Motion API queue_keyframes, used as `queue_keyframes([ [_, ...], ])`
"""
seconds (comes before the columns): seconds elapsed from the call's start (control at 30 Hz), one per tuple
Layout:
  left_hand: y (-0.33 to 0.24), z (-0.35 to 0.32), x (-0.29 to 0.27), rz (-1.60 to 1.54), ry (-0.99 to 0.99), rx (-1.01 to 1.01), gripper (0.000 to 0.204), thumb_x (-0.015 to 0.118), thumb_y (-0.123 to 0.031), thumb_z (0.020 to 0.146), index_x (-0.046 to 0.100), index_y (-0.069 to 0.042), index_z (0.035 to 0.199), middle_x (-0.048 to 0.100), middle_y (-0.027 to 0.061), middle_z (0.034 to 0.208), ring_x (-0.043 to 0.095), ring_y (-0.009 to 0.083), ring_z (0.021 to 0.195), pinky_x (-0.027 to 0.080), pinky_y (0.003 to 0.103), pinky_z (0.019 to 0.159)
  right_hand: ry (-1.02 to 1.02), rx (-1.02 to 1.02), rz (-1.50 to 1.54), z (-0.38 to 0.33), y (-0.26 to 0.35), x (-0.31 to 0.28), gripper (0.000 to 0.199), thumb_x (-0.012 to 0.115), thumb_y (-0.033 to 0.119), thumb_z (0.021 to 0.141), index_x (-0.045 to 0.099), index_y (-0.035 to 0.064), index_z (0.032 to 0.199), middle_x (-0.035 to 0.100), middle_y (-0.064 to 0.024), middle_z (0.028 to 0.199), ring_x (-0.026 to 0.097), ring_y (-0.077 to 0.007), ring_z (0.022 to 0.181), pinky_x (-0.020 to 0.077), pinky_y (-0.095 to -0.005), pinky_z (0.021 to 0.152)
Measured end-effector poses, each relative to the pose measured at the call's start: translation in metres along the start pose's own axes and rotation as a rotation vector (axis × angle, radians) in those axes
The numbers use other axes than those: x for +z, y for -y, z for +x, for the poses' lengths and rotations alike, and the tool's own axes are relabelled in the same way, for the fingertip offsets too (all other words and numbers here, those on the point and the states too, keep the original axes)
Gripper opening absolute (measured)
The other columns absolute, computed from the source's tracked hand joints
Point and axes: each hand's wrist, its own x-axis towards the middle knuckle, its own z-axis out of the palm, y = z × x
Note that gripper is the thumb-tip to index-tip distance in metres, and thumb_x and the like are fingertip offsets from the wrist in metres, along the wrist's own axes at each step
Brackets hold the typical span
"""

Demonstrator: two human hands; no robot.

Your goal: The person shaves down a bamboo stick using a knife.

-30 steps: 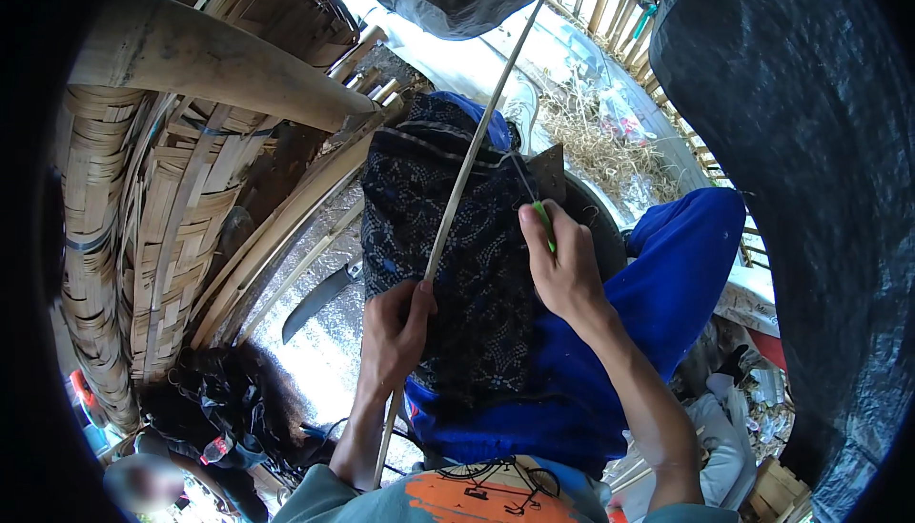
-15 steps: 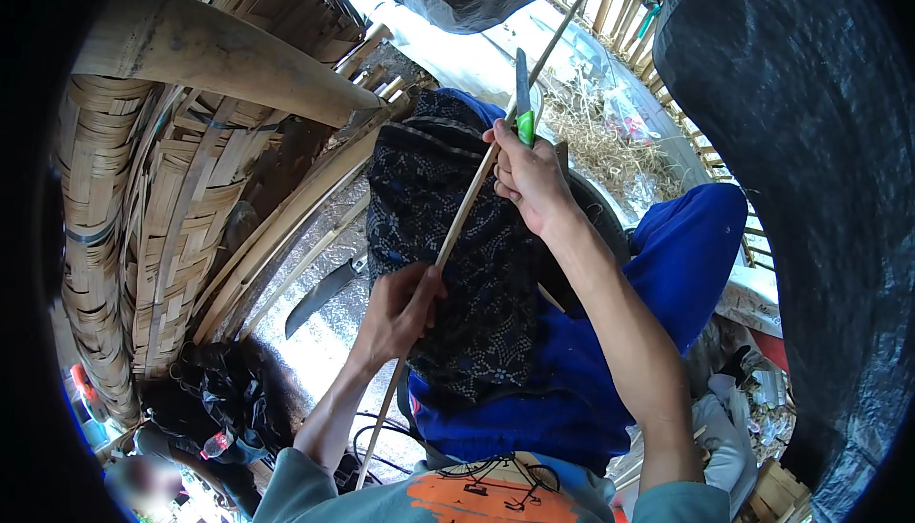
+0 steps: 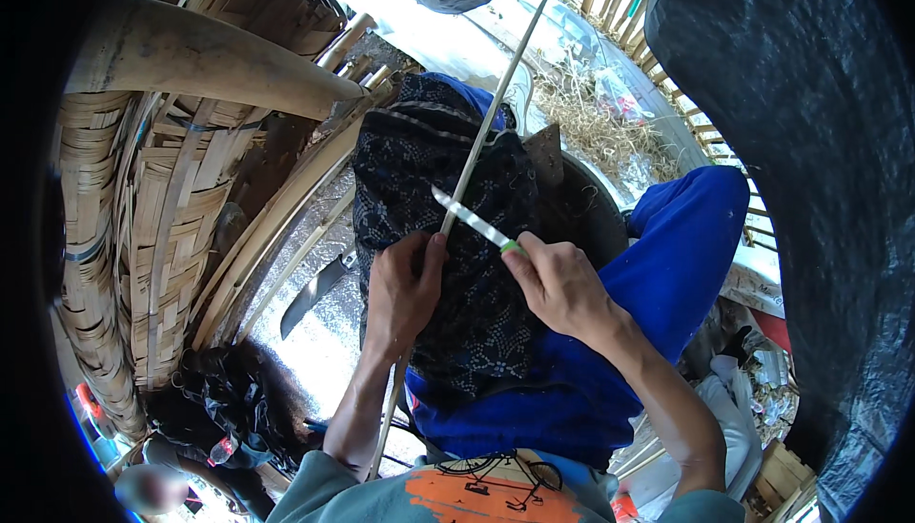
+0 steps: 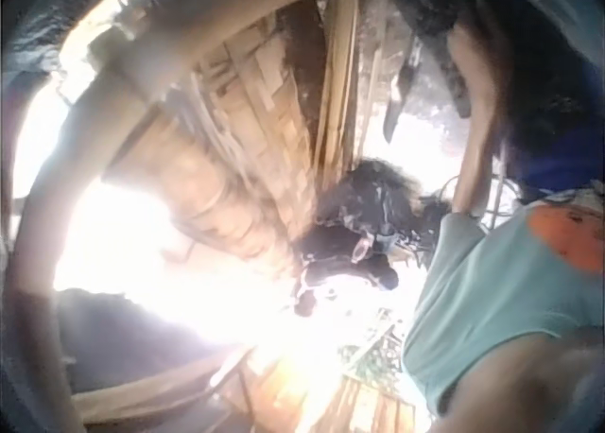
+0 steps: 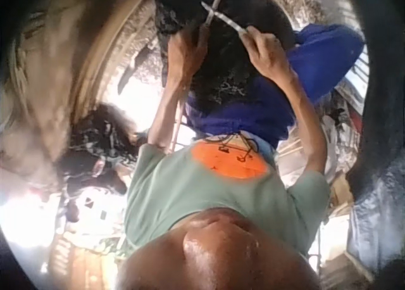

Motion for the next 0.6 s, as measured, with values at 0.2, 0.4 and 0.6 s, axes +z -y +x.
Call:
queue_keyframes([
  [0.2, 0.005, -0.006, 0.013, 0.155, -0.124, 0.089, 0.024, 0.060, -0.016, 0.090, 0.058, -0.003, 0.070, 0.053, 0.0174, 0.049, 0.057, 0.0368, 0.046, 0.043, 0.042, 0.043, 0.074, 0.003, -0.142, 0.003, 0.003, 0.007, 0.026, 0.057, 0.020, 0.095, 0.047, 0.0007, 0.080, 0.052, -0.0201, 0.057, 0.057, -0.0403, 0.053, 0.0398, -0.0464, 0.046],
  [0.4, 0.009, -0.013, 0.022, 0.114, -0.168, 0.077, 0.022, 0.060, -0.014, 0.089, 0.058, -0.004, 0.071, 0.053, 0.0170, 0.049, 0.056, 0.0365, 0.045, 0.042, 0.042, 0.042, 0.011, -0.022, -0.326, -0.003, -0.008, 0.031, 0.033, 0.059, 0.030, 0.094, 0.049, 0.0031, 0.077, 0.055, -0.0153, 0.050, 0.062, -0.0363, 0.050, 0.0485, -0.0432, 0.040],
  [0.6, 0.004, -0.014, 0.023, 0.052, -0.180, 0.045, 0.019, 0.061, -0.014, 0.089, 0.062, -0.003, 0.073, 0.055, 0.0187, 0.052, 0.058, 0.0373, 0.048, 0.044, 0.042, 0.045, -0.087, 0.062, -0.267, 0.004, -0.004, 0.045, 0.032, 0.058, 0.029, 0.095, 0.052, 0.0020, 0.078, 0.056, -0.0180, 0.052, 0.061, -0.0393, 0.051, 0.0493, -0.0458, 0.043],
])
